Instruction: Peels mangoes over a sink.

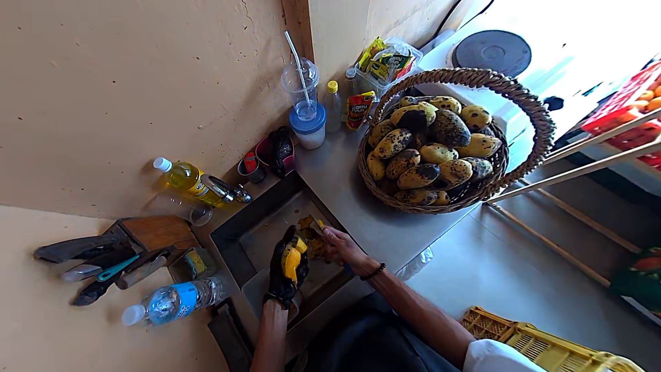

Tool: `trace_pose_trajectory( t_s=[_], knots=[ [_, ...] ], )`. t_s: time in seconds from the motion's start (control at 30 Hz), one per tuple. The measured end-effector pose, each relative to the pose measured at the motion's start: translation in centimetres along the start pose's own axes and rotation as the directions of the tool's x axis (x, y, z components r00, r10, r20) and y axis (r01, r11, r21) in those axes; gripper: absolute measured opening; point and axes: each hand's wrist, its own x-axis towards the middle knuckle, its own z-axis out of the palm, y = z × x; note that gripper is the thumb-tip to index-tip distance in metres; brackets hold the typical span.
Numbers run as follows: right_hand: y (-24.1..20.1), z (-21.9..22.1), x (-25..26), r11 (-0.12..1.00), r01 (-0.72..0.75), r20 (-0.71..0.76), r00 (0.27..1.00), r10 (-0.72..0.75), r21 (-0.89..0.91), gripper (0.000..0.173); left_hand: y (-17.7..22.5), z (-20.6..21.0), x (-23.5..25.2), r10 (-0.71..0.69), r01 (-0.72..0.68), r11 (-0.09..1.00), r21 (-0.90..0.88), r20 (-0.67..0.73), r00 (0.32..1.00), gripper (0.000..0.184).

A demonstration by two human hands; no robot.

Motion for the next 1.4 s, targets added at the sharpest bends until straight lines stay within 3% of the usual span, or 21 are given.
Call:
trace_pose_trajectory(
  t_s=[0.07,0.2,0.3,0.37,0.47,0.57,0.73,0.87,0.97,1.1,1.23,1.33,1.4],
  knots=[
    [0.4,-1.2,0.2,0.997,-0.076,-0.06,0.995,0.076,0.013,0.044,0.1,0.3,-0.3,0.058,-0.057,0.994,-0.097,0.011,0.998,0.049],
    [0.9,-1.4,-1.0,0.915,-0.266,-0.036,0.963,0.268,-0.304,0.06,-0.7,-0.8,1.1,0.031,-0.075,0.983,-0.169,-0.25,0.968,0.048],
    [1.5,0.2,-1.9,0.966,-0.098,0.07,0.991,0.118,-0.241,0.06,-1.5,-0.8,2.8,-0.023,-0.054,0.981,-0.184,-0.391,0.92,0.044],
    [1.9,0.9,-2.0,0.966,-0.008,0.179,0.982,0.056,-0.259,0.061,-2.2,-0.3,3.3,0.022,-0.051,0.998,-0.049,-0.463,0.886,0.039],
    [2.0,1.0,-1.6,0.941,0.019,0.204,0.978,0.053,-0.338,0.062,-3.2,0.6,3.6,0.102,-0.041,0.989,0.139,-0.468,0.878,0.034],
    [2.2,0.3,-1.3,0.917,0.047,0.199,0.979,0.036,-0.395,0.055,-3.5,1.1,3.4,0.126,-0.029,0.976,0.214,-0.457,0.881,0.036],
    [2.0,0.1,-1.9,0.982,0.027,0.237,0.971,0.019,-0.188,0.055,-3.5,1.0,3.7,0.183,0.0,0.939,0.345,-0.498,0.848,0.039],
    [2.0,0.6,-1.8,0.959,0.025,0.265,0.963,0.053,-0.282,0.058,-3.3,2.2,2.8,0.225,0.027,0.889,0.457,-0.487,0.844,0.042],
    [2.0,0.3,-1.3,0.951,0.043,0.241,0.97,0.033,-0.305,0.052,-3.5,1.5,3.4,0.237,-0.031,0.911,0.412,-0.461,0.855,0.037],
    [1.7,0.3,-1.8,0.983,0.024,0.235,0.972,0.02,-0.184,0.047,-3.3,0.7,3.3,0.115,0.024,0.962,0.273,-0.481,0.869,0.039],
    [1.3,1.0,-2.7,0.985,-0.164,0.224,0.963,0.148,0.053,0.04,-3.5,-0.9,3.5,0.067,0.113,0.925,0.364,-0.447,0.892,0.042],
    [0.9,1.2,-3.2,0.939,-0.292,0.22,0.943,0.25,0.182,0.036,-3.9,-1.5,3.6,0.139,0.141,0.821,0.553,-0.434,0.89,0.038],
    [0.1,1.0,-3.6,0.906,-0.343,0.198,0.933,0.3,0.246,0.031,-3.9,-1.4,3.5,0.167,0.141,0.797,0.587,-0.44,0.882,0.035]
  ],
)
